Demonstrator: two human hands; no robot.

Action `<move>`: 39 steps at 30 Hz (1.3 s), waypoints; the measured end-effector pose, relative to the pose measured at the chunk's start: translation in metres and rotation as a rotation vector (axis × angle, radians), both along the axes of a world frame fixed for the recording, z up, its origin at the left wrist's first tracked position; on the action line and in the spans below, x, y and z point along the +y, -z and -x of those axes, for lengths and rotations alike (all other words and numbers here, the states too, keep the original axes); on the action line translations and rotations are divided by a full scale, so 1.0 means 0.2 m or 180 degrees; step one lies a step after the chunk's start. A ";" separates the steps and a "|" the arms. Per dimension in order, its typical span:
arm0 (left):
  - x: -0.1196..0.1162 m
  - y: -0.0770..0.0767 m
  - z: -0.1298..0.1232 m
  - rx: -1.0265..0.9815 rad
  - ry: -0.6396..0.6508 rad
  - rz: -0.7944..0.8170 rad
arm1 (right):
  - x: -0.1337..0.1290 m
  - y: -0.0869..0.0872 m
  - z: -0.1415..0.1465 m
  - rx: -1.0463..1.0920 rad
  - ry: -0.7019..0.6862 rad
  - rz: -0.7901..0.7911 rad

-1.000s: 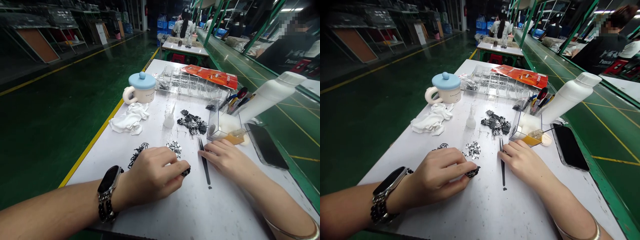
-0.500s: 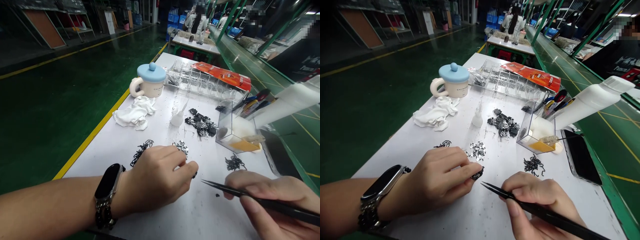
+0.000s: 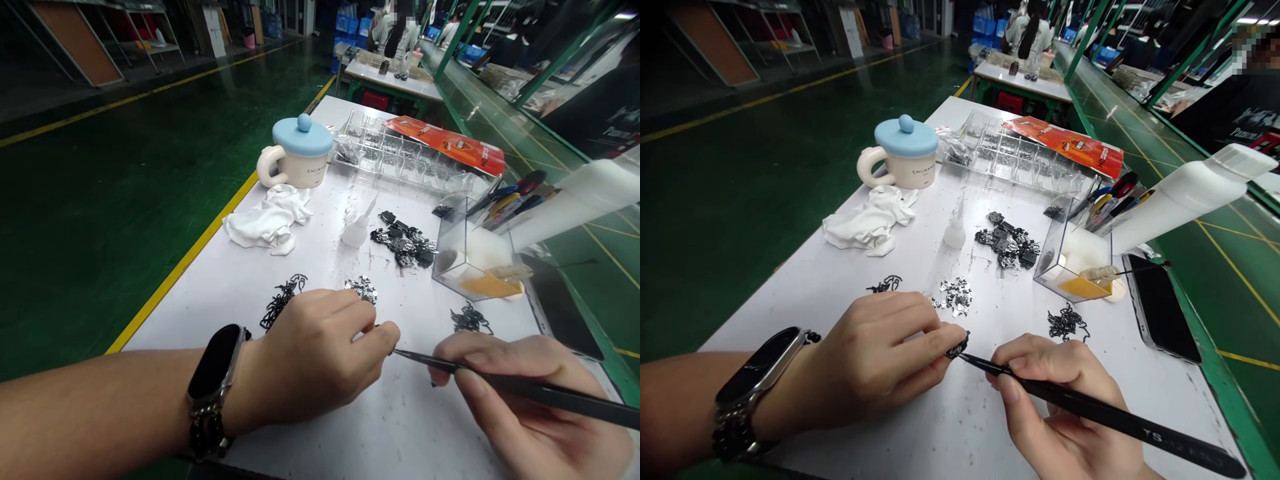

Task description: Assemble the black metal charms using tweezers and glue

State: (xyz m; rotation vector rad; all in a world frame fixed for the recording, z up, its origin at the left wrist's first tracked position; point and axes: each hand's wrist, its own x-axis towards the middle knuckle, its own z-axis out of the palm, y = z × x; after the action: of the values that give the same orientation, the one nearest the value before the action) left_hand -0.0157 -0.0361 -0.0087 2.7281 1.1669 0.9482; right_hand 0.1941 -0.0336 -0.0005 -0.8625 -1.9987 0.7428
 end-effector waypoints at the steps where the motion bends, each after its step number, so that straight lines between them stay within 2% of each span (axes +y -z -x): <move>1: 0.00 0.00 0.00 -0.0007 0.0013 0.0000 | 0.00 0.00 0.00 0.0009 -0.0052 0.0024; 7: -0.01 0.01 -0.01 0.0103 -0.0006 0.0034 | -0.01 0.02 -0.02 0.0000 -0.0200 0.0162; 12: -0.01 0.02 -0.01 0.0133 0.0069 0.0043 | -0.01 0.00 -0.04 -0.0263 -0.0274 0.0070; 20: -0.01 0.03 -0.01 0.0047 0.0117 0.0121 | 0.04 -0.10 0.03 -0.1089 -0.0559 -0.0544; 24: 0.00 0.04 -0.01 0.0065 0.0059 0.0169 | 0.03 -0.09 0.02 -0.1060 -0.0453 -0.0776; 28: 0.00 0.03 -0.02 0.0035 0.0098 0.0196 | 0.04 -0.10 0.03 -0.1064 -0.0435 -0.0780; 31: 0.00 0.03 -0.01 0.0045 0.0086 0.0235 | 0.03 -0.09 0.03 -0.1086 -0.0405 -0.0664; 35: 0.00 0.03 -0.01 0.0046 0.0098 0.0229 | -0.01 -0.04 0.00 -0.0688 -0.0146 -0.0227; 37: 0.00 0.02 -0.01 0.0062 0.0106 0.0209 | -0.03 -0.02 -0.02 -0.0577 -0.0003 -0.0185; 39: 0.00 0.02 -0.01 0.0093 0.0105 0.0183 | -0.03 -0.02 -0.03 -0.0790 0.0102 -0.0249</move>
State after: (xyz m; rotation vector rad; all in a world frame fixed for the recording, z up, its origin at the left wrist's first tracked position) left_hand -0.0139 -0.0354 -0.0125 2.7162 1.1315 0.8601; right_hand 0.2003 -0.0399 0.0039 -0.9768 -2.2104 0.5570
